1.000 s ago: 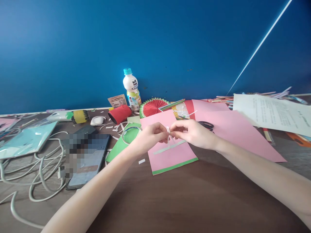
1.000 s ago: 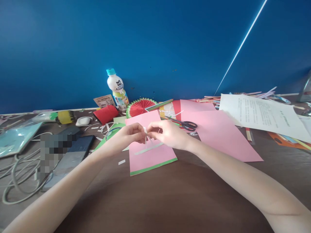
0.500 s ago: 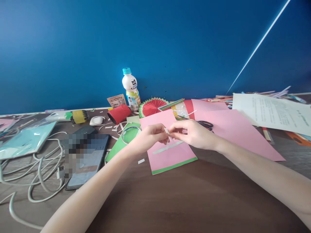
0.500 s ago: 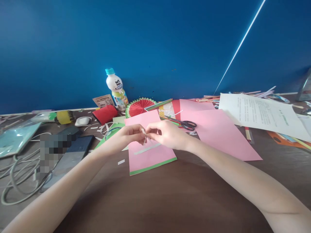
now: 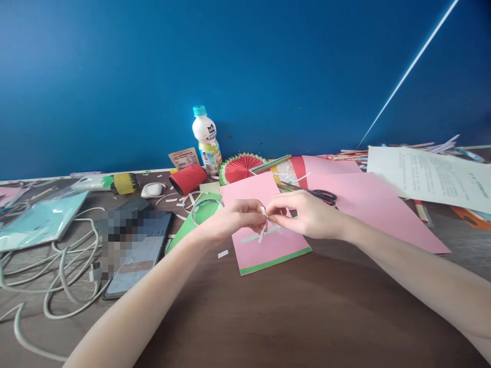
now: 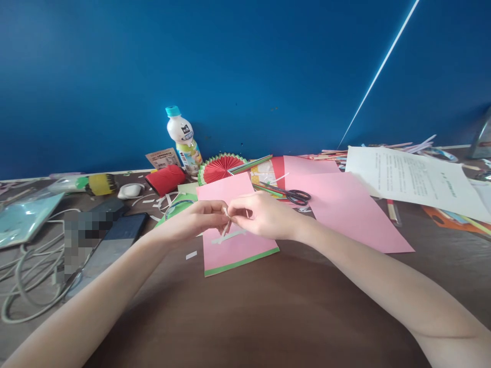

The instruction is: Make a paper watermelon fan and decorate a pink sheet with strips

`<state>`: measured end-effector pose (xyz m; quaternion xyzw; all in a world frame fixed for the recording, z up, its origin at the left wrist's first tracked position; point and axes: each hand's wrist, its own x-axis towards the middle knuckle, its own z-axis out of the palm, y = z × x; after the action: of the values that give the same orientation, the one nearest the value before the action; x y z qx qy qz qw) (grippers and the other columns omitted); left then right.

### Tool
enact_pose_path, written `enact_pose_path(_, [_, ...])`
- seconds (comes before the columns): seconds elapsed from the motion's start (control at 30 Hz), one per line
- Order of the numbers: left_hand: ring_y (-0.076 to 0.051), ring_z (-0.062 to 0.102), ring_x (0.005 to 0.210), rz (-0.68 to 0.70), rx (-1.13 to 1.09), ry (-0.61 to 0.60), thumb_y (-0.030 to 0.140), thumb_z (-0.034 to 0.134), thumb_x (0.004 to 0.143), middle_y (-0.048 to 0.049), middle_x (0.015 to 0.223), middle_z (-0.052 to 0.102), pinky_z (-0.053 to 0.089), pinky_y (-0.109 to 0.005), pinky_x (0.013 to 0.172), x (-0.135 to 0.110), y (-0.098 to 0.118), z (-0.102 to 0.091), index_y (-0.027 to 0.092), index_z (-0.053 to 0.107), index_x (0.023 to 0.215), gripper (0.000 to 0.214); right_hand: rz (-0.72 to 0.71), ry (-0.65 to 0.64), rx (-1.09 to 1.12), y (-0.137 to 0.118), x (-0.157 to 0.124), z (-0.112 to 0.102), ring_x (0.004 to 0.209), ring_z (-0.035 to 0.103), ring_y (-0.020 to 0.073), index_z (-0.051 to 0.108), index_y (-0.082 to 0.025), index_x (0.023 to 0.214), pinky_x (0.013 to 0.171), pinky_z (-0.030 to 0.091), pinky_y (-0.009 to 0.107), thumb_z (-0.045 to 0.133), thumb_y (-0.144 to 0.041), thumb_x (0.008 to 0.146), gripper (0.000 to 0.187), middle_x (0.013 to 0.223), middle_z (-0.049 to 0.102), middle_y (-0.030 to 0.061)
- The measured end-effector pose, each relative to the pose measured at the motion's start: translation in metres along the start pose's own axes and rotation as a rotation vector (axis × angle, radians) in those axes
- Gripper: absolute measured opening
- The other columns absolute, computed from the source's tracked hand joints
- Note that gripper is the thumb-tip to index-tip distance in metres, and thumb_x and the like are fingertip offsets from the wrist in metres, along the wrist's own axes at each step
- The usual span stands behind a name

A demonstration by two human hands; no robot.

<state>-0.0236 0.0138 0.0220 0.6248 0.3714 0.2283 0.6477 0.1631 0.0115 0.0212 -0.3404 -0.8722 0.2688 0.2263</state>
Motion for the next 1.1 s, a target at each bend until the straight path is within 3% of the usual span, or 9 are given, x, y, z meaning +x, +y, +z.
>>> enact_pose_path(0.33, [-0.010,0.055,0.065,-0.012,-0.079,-0.173,0.020,0.058,0.075,-0.0009,0.068,0.060,0.043,-0.026,0.068,0.000,-0.007,-0.005,0.014,0.058,0.073,0.006,-0.033,-0.111,0.092,-0.001,-0.001,-0.007,0.066,0.050,0.0115,0.061,-0.019,0.075,0.062,0.037,0.025,0.049,-0.014,0.077,0.013,0.072,0.061,-0.0004])
enact_pose_path(0.77, [-0.011,0.059,0.068,0.038,0.174,0.028,0.022,0.053,0.077,-0.0001,0.070,0.061,0.044,-0.027,0.072,-0.005,0.008,0.006,0.014,0.058,0.071,0.010,0.025,-0.082,0.174,0.005,-0.002,-0.008,0.064,0.050,0.0107,0.058,-0.017,0.075,0.059,0.038,0.024,0.046,-0.020,0.080,0.013,0.069,0.058,-0.0001])
enact_pose_path(1.1, [-0.010,0.058,0.065,0.058,0.146,0.069,0.022,0.050,0.078,0.0010,0.068,0.061,0.045,-0.027,0.071,-0.003,0.006,0.008,0.015,0.057,0.068,0.014,0.007,-0.016,0.180,0.007,-0.001,-0.004,0.061,0.050,0.0101,0.060,-0.017,0.071,0.057,0.036,0.024,0.050,-0.016,0.075,0.012,0.065,0.059,-0.0015])
